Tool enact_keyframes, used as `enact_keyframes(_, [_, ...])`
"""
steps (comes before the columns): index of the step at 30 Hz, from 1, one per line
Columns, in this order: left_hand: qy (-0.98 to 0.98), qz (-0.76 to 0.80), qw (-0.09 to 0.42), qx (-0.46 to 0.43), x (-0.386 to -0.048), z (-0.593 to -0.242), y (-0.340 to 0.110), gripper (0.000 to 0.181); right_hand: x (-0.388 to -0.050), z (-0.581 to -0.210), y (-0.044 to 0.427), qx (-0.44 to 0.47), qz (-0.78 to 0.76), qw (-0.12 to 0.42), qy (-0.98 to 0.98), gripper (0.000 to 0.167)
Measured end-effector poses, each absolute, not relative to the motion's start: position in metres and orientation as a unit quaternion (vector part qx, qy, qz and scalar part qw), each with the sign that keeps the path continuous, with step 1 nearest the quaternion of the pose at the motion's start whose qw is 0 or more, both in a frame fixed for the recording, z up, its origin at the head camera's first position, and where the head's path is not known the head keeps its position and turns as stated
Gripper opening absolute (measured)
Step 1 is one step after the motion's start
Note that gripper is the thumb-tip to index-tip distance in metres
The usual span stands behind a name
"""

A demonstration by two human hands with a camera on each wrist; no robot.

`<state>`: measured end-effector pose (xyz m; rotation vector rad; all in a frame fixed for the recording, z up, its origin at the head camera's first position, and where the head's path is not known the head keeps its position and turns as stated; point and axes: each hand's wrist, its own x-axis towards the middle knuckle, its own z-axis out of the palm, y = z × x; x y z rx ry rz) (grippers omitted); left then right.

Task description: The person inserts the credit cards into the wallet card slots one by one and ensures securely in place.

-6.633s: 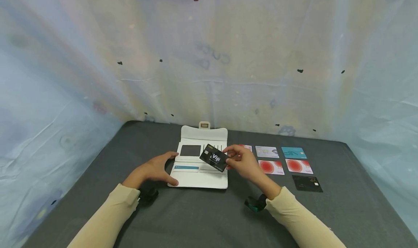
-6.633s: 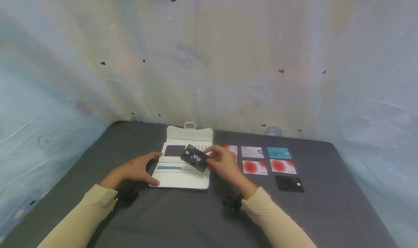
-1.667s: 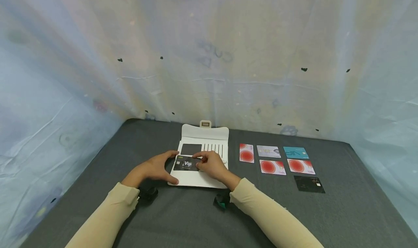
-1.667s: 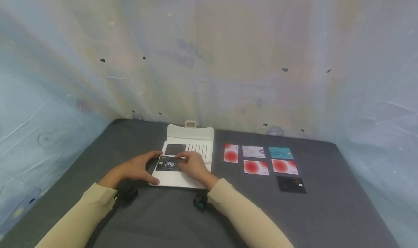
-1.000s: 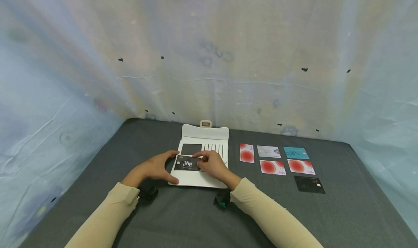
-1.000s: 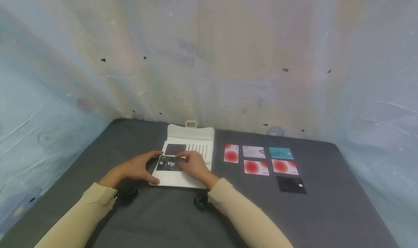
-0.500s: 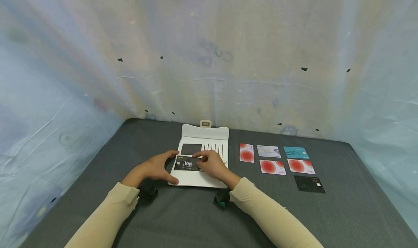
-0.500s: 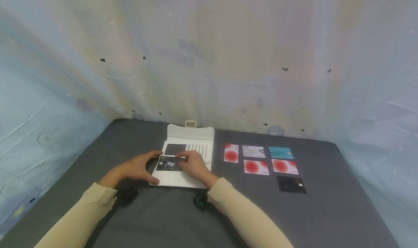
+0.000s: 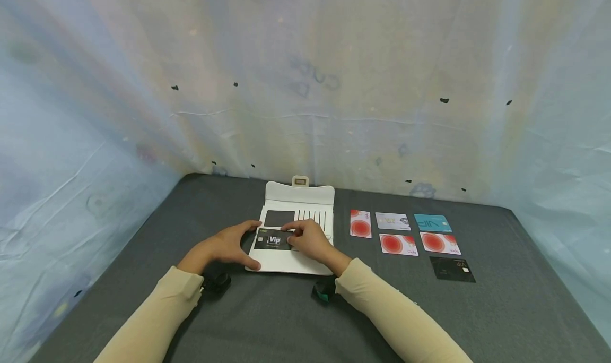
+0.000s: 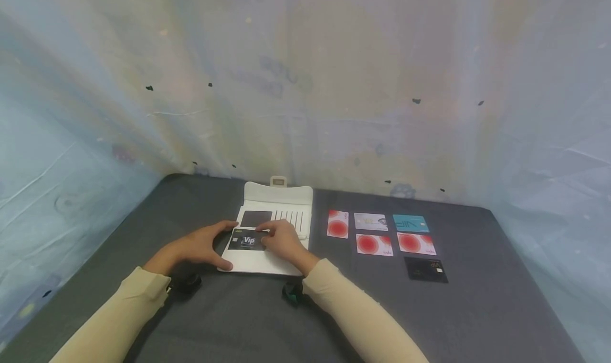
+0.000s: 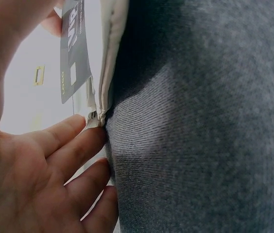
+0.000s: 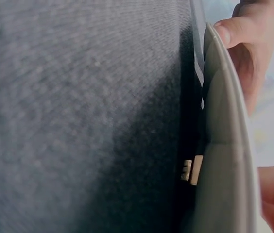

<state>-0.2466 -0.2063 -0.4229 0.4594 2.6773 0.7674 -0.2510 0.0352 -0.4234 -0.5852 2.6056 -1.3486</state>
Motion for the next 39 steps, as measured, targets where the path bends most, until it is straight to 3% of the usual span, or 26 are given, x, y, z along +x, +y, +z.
enact_keyframes(39, [0.937, 0.265, 0.159, 0.162, -0.2454, -0.4210, -0.2053, 0.111, -0.2547, -0.4232, 0.0352, -0.224, -0.443, 0.072, 0.865, 0.025])
